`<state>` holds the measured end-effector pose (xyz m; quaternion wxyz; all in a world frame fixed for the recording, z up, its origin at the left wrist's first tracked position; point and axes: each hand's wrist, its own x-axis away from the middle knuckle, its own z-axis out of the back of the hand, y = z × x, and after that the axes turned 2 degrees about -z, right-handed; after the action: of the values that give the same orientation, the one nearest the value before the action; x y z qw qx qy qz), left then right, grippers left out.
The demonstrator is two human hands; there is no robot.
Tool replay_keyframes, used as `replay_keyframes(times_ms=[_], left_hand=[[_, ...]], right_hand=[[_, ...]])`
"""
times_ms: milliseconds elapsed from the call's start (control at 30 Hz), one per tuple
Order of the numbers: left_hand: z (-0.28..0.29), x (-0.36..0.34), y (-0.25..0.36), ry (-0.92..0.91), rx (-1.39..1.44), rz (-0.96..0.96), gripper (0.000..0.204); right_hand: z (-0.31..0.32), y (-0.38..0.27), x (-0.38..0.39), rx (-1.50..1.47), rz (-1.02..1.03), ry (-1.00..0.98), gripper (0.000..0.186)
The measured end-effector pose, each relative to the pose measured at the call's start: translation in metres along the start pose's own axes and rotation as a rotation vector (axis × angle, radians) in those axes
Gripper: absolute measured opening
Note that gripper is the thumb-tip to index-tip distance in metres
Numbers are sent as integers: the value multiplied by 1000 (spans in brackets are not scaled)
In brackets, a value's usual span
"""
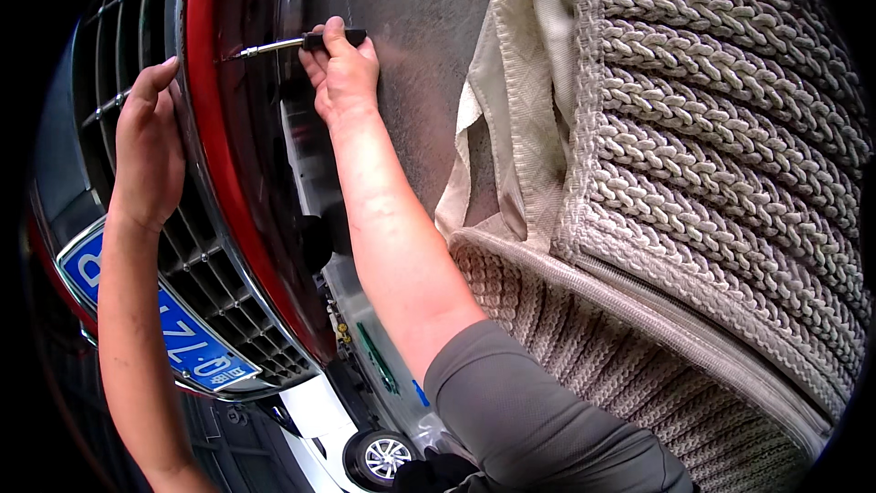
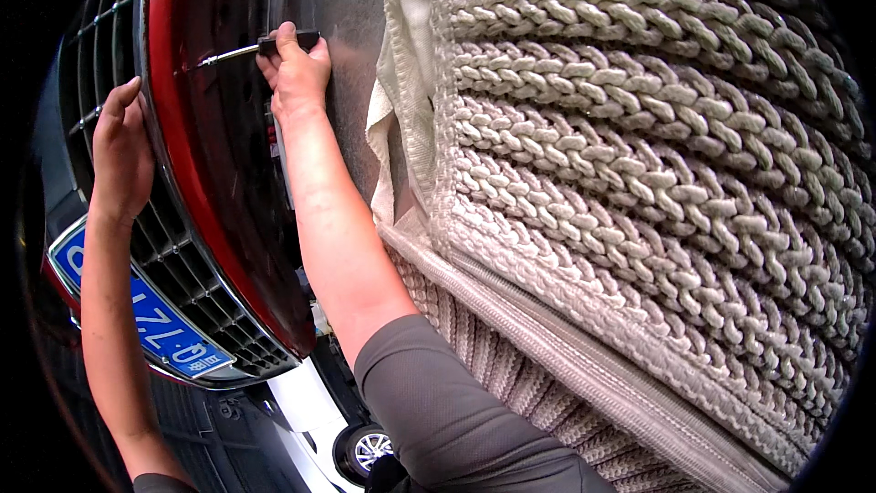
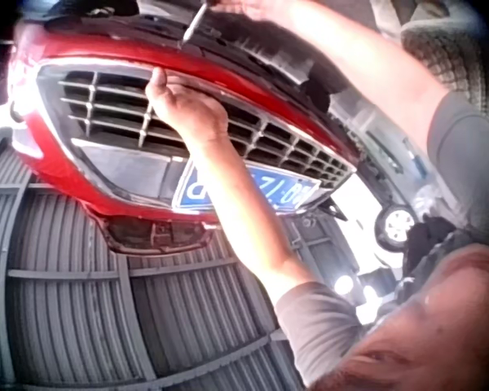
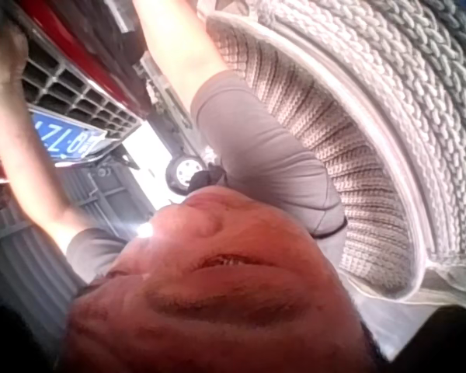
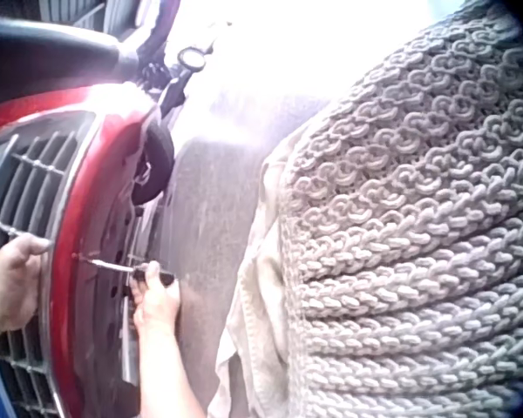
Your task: The person unscrews fasteners from a car's front bumper using a screwdriver. They then pick up and carry a floor mat, unfold it on the ground, and work underneath the vehicle with the screwdriver.
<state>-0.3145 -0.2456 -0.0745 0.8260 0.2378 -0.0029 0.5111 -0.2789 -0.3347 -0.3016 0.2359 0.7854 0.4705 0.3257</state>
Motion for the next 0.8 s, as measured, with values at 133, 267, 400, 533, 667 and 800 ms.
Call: replay_keyframes(times_ms=[133, 267, 400, 533, 667, 800], left_hand=[[-1, 0, 2, -24, 19, -8, 42], [-1, 1, 3, -30, 38, 24, 43], [17, -5, -6, -80, 16, 4, 53], [19, -7, -10, -84, 53, -12, 52], [21, -6, -11, -108, 50, -20, 51], [17, -4, -10, -78, 14, -44, 51]], right_hand=[[-5, -4, 0, 59, -17, 52, 26], [-12, 4, 4, 111, 36, 115, 33], [-11, 10, 14, 59, 89, 59, 49], [2, 13, 8, -53, 114, -78, 49], [10, 11, 3, -286, 135, -162, 34], [8, 6, 0, -273, 90, -153, 20]])
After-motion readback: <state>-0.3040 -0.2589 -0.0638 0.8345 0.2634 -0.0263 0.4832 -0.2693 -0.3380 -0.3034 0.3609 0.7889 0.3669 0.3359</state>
